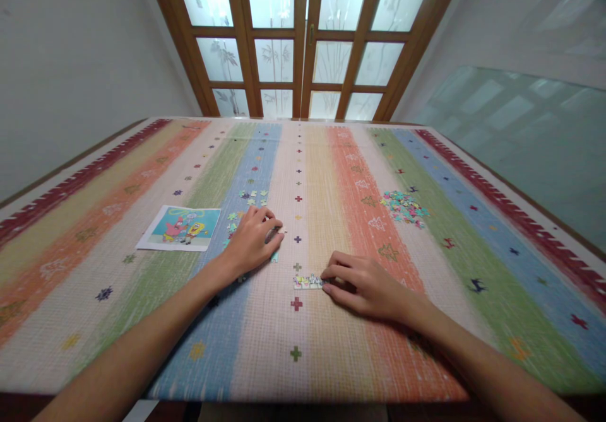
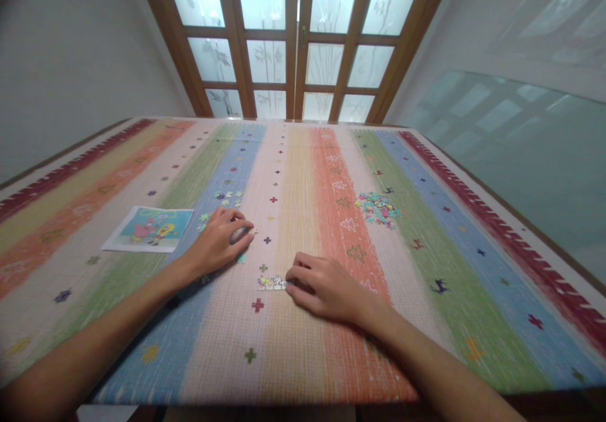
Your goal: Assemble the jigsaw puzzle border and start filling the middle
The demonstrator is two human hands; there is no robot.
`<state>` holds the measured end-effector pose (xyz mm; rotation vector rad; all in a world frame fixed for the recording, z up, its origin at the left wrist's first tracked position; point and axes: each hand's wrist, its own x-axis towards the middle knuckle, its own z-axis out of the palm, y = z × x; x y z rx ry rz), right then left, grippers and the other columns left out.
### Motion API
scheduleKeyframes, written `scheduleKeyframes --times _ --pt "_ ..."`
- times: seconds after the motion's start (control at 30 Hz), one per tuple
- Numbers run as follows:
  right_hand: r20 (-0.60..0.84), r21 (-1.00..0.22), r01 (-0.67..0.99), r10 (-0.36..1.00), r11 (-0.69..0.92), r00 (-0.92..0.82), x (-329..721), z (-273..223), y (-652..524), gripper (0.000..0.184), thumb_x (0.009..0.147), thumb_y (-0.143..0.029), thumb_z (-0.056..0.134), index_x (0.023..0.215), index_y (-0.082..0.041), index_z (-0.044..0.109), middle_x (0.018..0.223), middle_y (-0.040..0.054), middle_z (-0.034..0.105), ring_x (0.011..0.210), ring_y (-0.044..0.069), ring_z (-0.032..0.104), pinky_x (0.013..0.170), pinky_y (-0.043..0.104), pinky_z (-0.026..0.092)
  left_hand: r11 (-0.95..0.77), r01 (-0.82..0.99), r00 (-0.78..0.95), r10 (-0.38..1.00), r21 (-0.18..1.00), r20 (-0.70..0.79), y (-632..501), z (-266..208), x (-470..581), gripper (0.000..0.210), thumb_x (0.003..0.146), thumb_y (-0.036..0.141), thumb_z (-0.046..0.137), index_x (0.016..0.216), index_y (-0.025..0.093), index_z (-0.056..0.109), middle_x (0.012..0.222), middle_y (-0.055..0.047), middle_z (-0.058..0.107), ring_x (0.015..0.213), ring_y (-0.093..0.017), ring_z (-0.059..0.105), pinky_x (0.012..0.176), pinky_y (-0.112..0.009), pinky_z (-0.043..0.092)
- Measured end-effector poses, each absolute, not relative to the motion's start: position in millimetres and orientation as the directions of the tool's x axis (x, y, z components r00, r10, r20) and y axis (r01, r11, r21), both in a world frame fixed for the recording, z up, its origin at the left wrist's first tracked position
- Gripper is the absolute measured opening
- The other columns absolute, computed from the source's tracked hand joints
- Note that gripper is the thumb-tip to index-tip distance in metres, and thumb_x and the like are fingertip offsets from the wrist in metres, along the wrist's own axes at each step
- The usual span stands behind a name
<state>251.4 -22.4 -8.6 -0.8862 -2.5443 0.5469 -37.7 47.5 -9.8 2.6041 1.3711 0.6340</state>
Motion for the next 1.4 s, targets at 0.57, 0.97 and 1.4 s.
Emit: scheduleKeyframes --times 0.57,0.97,1.4 --pt "0.205 -0.470 0.518 0.660 0.714 -0.723 250 -5 -22 0.023 0.104 -0.028 0.051 0.103 -0.017 0.071 0.093 0.0073 0.066 0.077 0.016 0.061 0.070 0.029 0.045 -0.658 0.574 0.601 0.743 0.487 0.295 41 -1 -30 0.005 0.093 0.019 0.056 0.089 0.022 0.059 0.092 -0.006 0.068 0.097 -0.024 0.060 0.091 -0.044 0.050" --pt "0.188 -0.478 0.519 0.659 0.709 -0.728 251 -4 -21 0.021 0.103 -0.027 0.051 0.103 -0.017 0.070 0.094 0.0072 0.065 0.077 0.016 0.061 0.070 0.029 0.045 -0.635 0.438 0.722 0.670 0.636 0.172 10 13 -34 0.008 0.093 0.026 0.059 0.091 0.020 0.064 0.084 -0.002 0.070 0.074 -0.016 0.061 0.071 -0.030 0.049" --pt "0.186 -0.477 0.522 0.662 0.707 -0.726 251 -4 -22 0.022 0.104 -0.027 0.051 0.104 -0.017 0.071 0.094 0.0074 0.066 0.078 0.016 0.061 0.071 0.030 0.045 -0.759 0.413 0.790 0.574 0.504 0.216 1 0 -36 0.037 0.101 0.052 0.066 0.089 0.017 0.069 0.078 -0.003 0.064 0.073 -0.017 0.058 0.068 -0.030 0.044"
